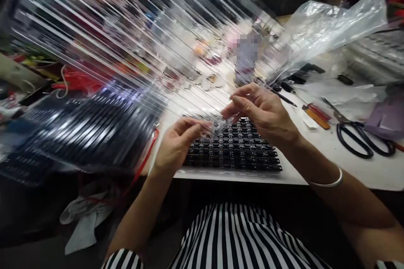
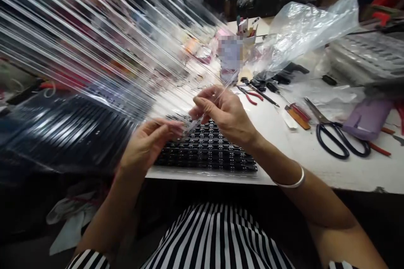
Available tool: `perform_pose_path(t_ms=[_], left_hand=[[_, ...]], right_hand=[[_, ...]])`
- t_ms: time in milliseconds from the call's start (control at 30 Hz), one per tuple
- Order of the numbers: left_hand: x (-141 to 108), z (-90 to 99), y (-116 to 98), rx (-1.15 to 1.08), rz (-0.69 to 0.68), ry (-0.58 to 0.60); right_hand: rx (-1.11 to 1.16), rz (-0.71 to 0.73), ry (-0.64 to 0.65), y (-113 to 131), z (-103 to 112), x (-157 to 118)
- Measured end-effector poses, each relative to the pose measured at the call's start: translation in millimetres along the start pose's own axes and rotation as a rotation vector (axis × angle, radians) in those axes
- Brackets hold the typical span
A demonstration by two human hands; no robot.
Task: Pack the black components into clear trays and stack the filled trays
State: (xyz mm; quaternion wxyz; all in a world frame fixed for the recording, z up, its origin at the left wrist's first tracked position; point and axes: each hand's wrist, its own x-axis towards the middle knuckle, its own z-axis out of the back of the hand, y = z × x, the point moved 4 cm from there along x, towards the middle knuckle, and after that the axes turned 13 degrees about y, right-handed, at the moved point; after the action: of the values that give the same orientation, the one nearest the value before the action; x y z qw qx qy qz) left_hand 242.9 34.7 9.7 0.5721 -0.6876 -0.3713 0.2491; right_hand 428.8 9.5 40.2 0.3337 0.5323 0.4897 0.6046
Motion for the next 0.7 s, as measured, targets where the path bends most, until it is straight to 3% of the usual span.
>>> perform_pose_path(t_ms=[200,367,533,700], left_hand=[[-13.4,73.8,-52.1,0.019,-0.189,-0.274],[-19.7,111.5,-57.8,-0.040,-0.182,-0.342],[-12.8,121.3,-39.9,-0.077,-0.103,-0.399],[-12.0,104.4,-24.8,0.060,0.101,-0.382]], right_hand=[[-0.141,0.028,0.009,1.4,13.2,5.5],[-0.215,-0.009,-0.096,4.0,46.0,-8.5],[-0.228,-0.016,-0.243,18.5,75.8,-22.6],[-0.233,0.004,-0.367,19.0,92.1,-32.4]])
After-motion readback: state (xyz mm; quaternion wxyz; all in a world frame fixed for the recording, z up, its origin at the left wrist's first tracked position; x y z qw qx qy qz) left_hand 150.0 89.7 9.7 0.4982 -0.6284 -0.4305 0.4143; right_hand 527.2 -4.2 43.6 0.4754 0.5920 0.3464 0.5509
